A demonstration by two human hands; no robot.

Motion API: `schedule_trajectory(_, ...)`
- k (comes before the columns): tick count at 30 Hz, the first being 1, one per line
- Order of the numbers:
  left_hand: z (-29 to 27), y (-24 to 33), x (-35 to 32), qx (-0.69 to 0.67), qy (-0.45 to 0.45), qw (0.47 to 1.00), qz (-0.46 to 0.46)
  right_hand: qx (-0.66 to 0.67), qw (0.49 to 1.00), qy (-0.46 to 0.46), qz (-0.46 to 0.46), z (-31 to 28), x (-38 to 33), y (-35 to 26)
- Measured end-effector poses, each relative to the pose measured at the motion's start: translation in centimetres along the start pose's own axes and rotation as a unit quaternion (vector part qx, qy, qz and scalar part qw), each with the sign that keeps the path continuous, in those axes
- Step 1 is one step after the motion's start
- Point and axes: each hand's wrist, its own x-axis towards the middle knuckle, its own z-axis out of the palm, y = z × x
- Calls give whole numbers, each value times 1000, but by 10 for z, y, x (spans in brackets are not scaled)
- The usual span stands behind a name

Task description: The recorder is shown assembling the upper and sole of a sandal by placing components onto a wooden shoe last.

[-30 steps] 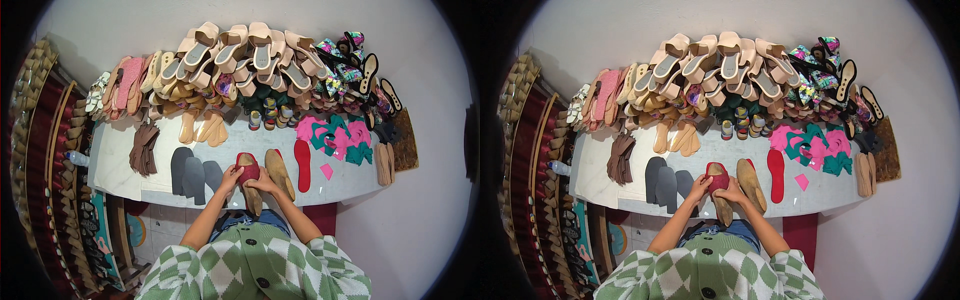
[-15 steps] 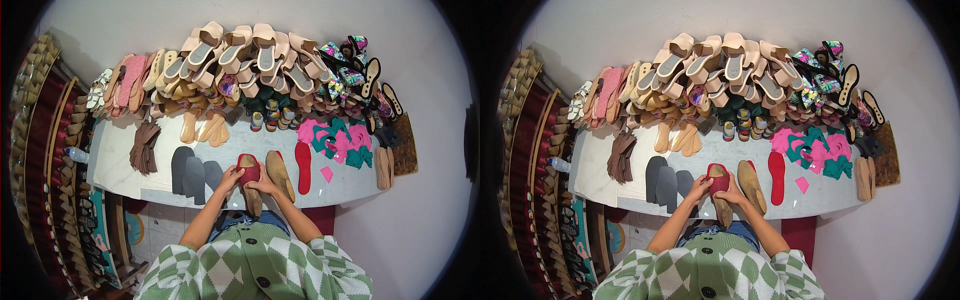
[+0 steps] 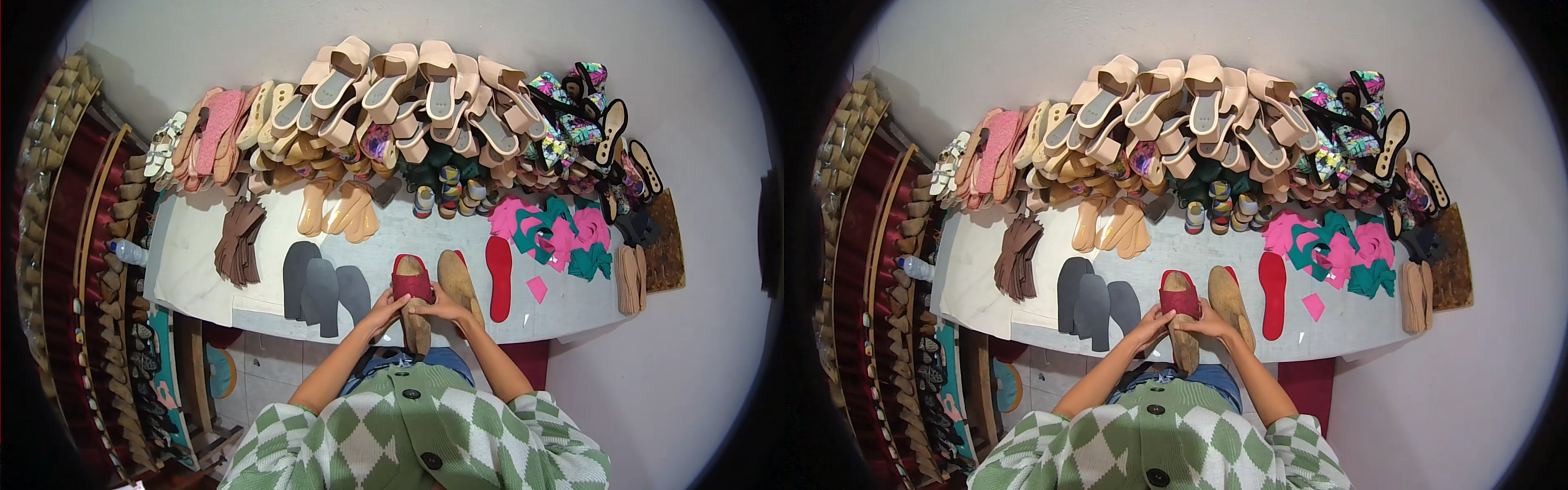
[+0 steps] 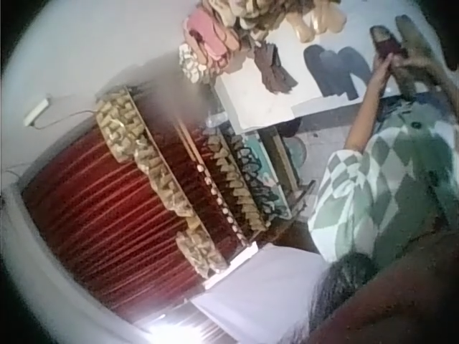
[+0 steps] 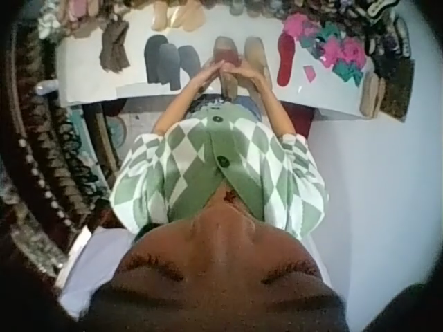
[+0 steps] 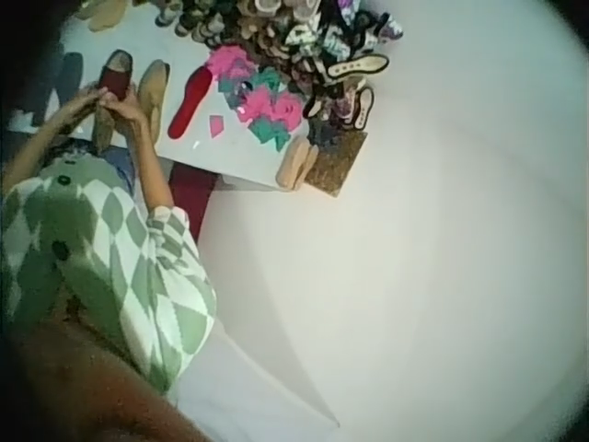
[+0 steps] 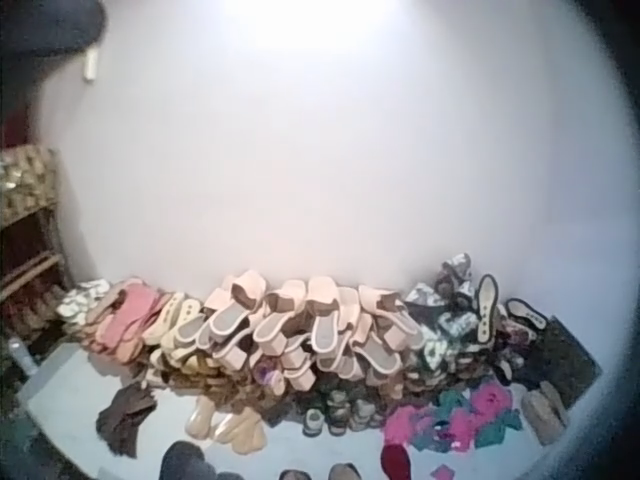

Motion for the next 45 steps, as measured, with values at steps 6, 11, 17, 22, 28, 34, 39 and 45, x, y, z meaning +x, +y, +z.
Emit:
schedule_trajectory(6,-15,-12,7,-14,25,998,-51,67,997,2,-24,11,8,12)
schedule_trajectory(11,-10,-1,-1,22,25,999,-33,80,997,0,-19,11,1,-1)
schedule_trajectory(17,-16,-7,5,53,68,996,-34,83,995,34,-33,16,7,3)
schedule_trajectory(22,-9,-2,4,24,69,997,-32,90,992,90,12,17,7,7)
schedule_trajectory(28,-7,-2,-1,22,110,993,-40,137,985,51,90,12,2,-7)
schedule_trajectory(34,-7,-3,-2,26,110,993,-25,167,983,74,33,24,-5,-7)
schedule_trajectory(39,0,-1,-1,29,108,994,-19,190,981,32,-39,23,-9,-8)
schedule_trajectory(45,12,-14,-7,47,140,989,4,146,989,13,-29,22,-17,6)
